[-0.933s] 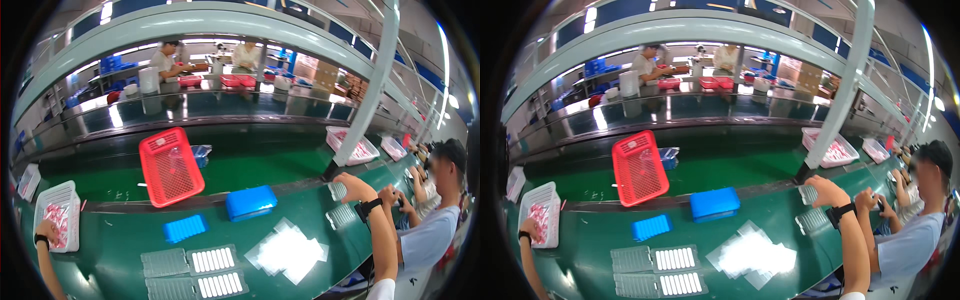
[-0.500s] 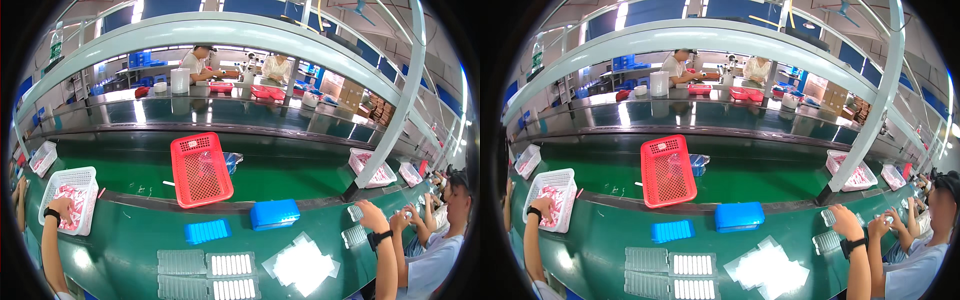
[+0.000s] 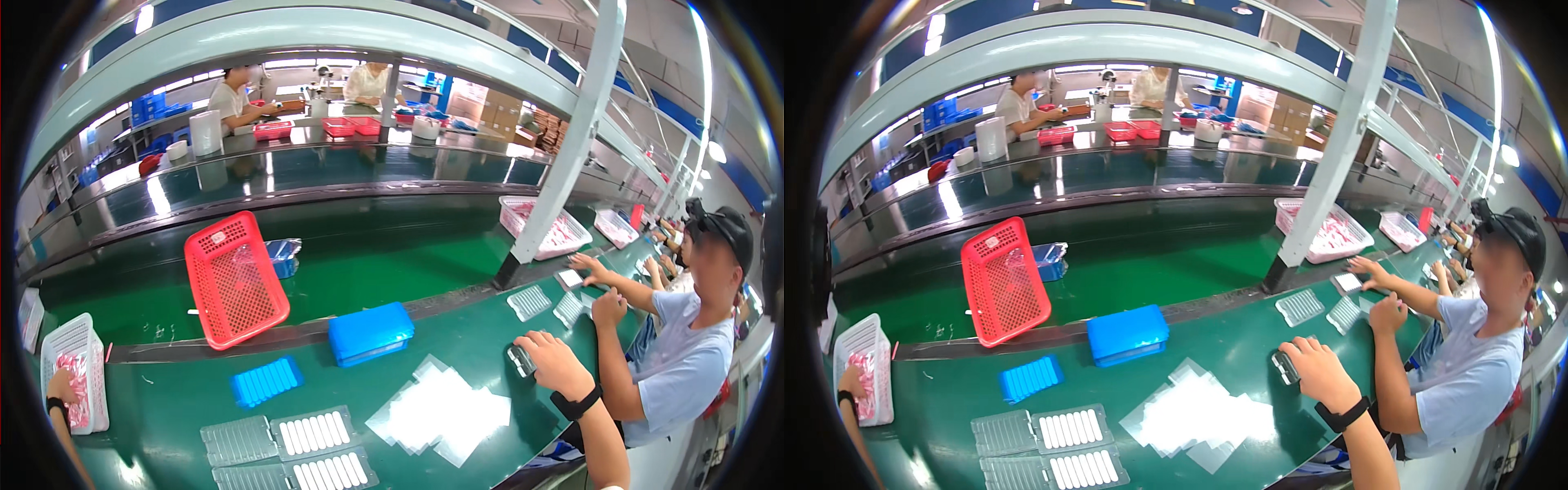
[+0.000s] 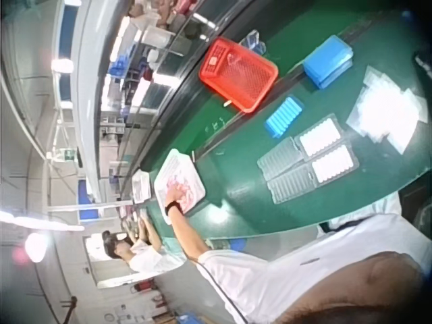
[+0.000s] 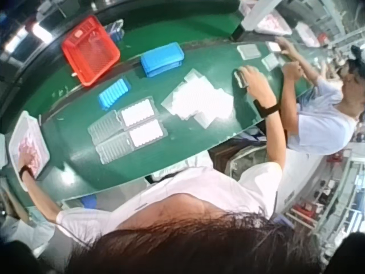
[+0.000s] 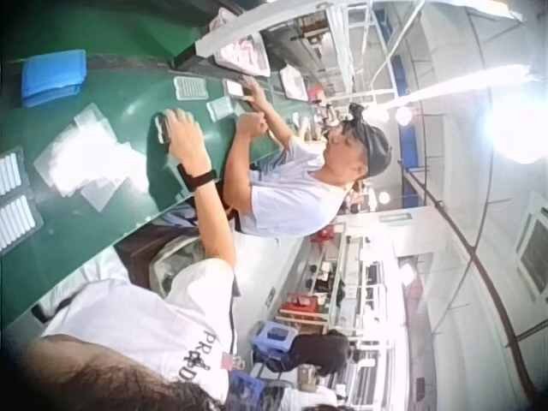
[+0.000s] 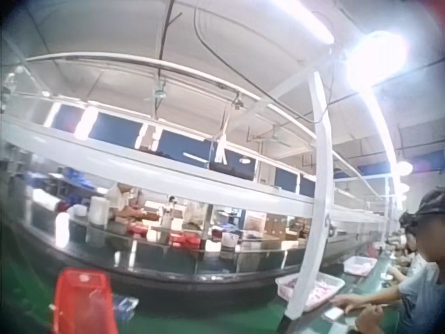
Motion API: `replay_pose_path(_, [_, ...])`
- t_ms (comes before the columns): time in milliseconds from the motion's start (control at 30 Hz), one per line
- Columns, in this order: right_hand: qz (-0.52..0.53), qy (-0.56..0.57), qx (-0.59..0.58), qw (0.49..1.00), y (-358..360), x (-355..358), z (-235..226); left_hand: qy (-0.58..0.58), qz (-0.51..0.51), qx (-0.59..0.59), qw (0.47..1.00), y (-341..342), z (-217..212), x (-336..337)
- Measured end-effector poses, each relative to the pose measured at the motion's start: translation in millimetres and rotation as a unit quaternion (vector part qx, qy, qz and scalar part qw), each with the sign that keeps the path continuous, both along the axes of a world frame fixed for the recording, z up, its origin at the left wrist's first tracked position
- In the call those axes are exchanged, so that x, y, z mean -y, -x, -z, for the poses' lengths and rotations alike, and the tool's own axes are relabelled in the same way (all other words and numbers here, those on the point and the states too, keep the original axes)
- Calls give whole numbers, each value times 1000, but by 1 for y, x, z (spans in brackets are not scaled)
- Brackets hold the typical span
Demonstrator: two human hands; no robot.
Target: The person is seen assembling small pink and blue components into clear plastic trays at a factory workbench.
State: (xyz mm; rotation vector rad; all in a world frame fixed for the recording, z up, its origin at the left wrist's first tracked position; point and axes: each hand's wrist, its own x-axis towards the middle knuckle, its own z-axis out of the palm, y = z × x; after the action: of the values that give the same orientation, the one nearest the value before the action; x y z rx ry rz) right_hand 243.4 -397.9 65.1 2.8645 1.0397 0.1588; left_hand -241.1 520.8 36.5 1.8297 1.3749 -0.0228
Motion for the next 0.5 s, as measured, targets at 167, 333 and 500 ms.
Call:
replay_pose_path(167, [30, 37, 23, 999, 13, 3, -4, -162, 151, -84, 972, -28, 5, -1])
replay_pose_path(333, [33, 32, 24, 999, 0, 10, 3, -310, 260, -202, 892, 5, -19, -13])
replay_pose_path(500, [89, 69, 72, 991, 17, 2, 2, -157, 119, -151, 969, -38, -15, 2])
